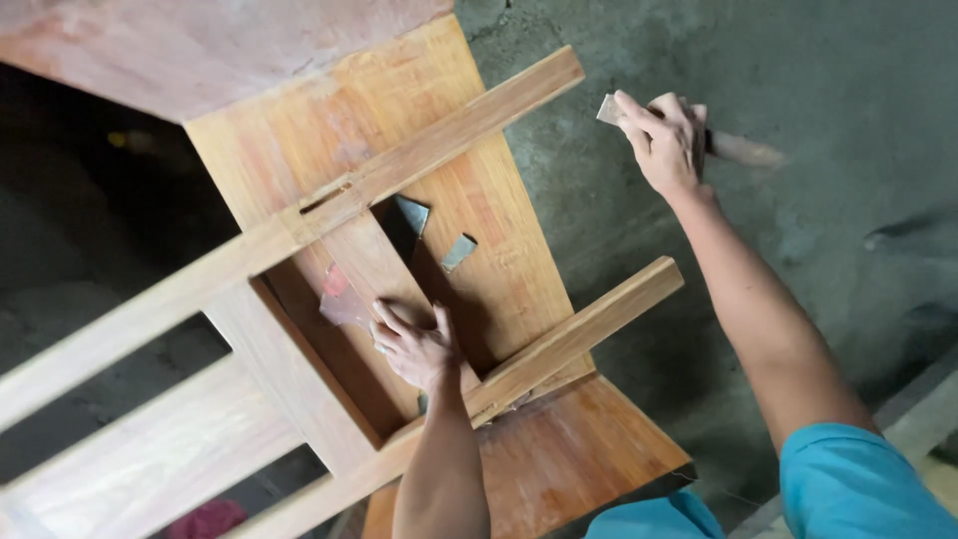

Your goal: Sanding and scraping a wooden furniture frame to smooth the surface.

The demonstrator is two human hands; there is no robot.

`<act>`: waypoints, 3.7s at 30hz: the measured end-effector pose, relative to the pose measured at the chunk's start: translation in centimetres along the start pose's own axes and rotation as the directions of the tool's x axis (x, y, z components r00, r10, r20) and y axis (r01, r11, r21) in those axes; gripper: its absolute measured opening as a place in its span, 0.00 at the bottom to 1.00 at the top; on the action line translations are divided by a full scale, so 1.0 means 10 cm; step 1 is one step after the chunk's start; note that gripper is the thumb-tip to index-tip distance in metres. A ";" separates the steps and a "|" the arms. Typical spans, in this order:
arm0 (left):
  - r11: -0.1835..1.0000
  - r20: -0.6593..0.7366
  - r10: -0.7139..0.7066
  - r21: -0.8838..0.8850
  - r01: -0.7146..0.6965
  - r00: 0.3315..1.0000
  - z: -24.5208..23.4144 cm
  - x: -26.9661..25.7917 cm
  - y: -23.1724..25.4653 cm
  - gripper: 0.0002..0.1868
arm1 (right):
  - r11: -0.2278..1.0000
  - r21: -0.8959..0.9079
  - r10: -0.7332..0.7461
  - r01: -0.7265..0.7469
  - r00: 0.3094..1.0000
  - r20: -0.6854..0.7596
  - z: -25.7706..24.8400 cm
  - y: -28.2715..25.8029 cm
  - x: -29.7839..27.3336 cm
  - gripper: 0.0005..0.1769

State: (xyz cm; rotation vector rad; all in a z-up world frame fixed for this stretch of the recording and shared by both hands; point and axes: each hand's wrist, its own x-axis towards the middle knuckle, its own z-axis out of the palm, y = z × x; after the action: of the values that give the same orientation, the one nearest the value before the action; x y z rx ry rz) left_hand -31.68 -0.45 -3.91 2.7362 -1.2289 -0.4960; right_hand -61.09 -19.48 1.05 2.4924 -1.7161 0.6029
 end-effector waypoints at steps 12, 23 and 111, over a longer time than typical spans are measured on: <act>0.995 -0.229 0.096 0.035 -0.090 0.969 0.09 0.00 -0.02 0.42 | 0.880 0.078 -0.471 0.469 0.882 0.014 1.02 0.45 0.59 0.21; 0.994 -0.267 0.102 0.073 -0.085 0.958 0.07 0.04 0.04 0.39 | 0.591 0.296 -0.688 0.750 0.661 -0.299 1.55 -0.95 0.99 0.12; 1.000 -0.231 -0.012 0.010 0.014 0.973 0.21 0.00 -0.06 0.41 | 0.998 -0.046 -0.033 0.032 0.999 -0.022 0.47 1.09 0.36 0.16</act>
State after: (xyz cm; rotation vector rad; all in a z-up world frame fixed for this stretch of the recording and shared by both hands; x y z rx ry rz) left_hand -31.95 -0.02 -6.00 2.7182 -1.1594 -0.1649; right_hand -68.53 -28.05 -3.89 2.4677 -1.6588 0.5810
